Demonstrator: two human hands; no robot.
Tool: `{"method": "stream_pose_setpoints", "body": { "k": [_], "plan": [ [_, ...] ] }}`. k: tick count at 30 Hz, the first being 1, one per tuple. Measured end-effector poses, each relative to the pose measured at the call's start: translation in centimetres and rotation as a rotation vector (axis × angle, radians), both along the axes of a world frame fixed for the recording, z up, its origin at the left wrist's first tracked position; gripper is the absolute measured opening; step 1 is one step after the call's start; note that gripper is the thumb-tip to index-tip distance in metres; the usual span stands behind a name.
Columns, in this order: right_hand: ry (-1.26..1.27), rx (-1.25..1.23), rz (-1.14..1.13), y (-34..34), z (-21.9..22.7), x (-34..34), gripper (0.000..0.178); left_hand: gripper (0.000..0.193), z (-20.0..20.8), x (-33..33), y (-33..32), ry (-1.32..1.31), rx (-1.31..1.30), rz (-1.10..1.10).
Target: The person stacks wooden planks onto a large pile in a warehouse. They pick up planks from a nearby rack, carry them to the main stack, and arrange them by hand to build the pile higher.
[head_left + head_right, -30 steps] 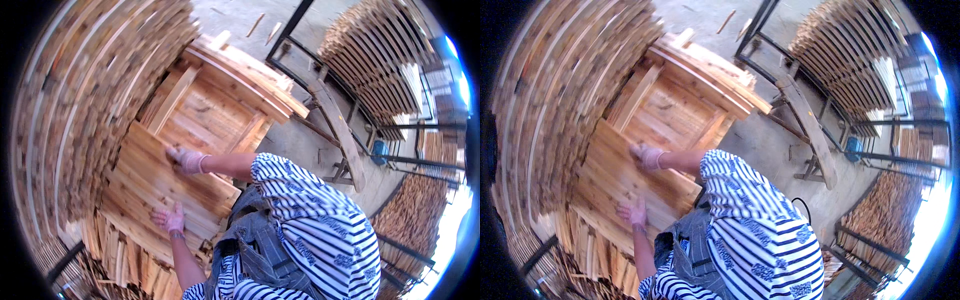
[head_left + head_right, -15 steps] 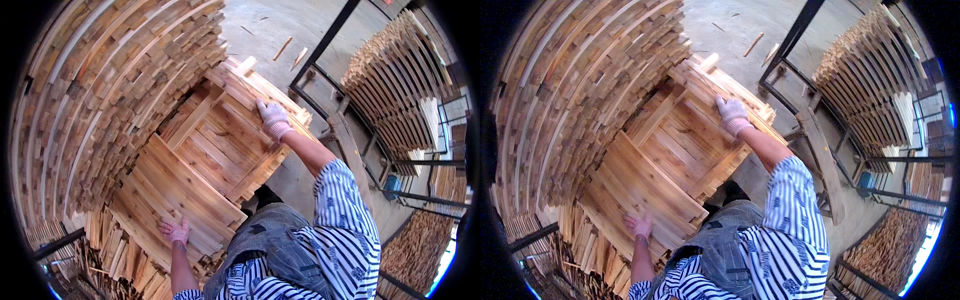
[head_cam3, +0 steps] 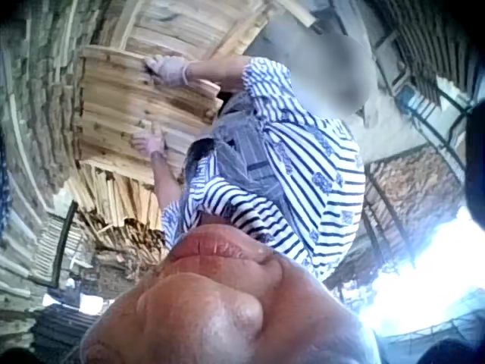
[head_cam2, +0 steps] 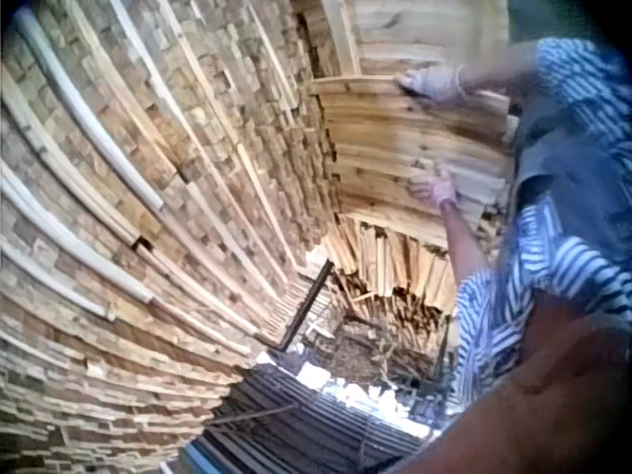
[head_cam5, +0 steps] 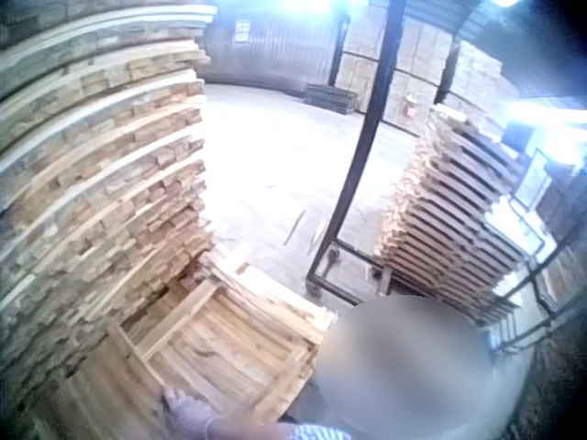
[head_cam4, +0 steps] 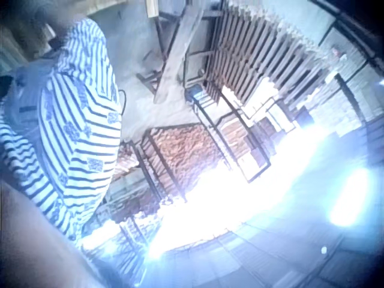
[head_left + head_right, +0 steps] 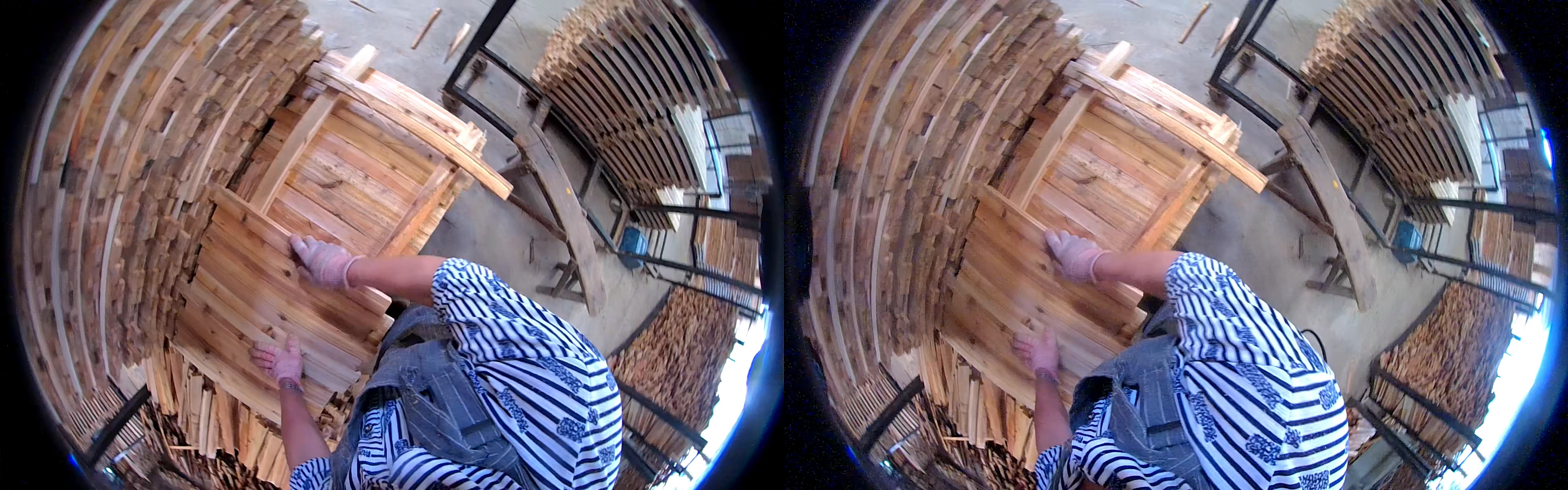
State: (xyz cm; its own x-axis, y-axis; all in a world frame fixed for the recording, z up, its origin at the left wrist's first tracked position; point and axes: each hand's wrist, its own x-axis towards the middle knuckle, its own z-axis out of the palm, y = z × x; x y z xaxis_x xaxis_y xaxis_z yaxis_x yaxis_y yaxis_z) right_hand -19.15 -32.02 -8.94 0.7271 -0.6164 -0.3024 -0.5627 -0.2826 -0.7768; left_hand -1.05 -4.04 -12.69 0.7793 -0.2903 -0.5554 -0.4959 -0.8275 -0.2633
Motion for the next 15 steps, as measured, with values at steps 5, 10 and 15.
{"method": "stream_pose_setpoints", "body": {
  "k": [5,10,15],
  "plan": [
    [-0.123,-0.537,-0.073,-12.9,-1.5,-7.9,0.054,0.120,2.3,-0.5,-0.9,0.063,0.020,-0.018],
    [0.516,-0.572,-0.248,-21.7,-0.1,-21.5,0.070,0.120,-0.8,0.4,0.3,-0.012,-0.178,-0.027],
    [0.404,-0.309,-0.045,-19.3,3.4,-17.0,0.072,0.124,0.9,-0.5,1.7,0.156,-0.083,0.142]
  ]
}}
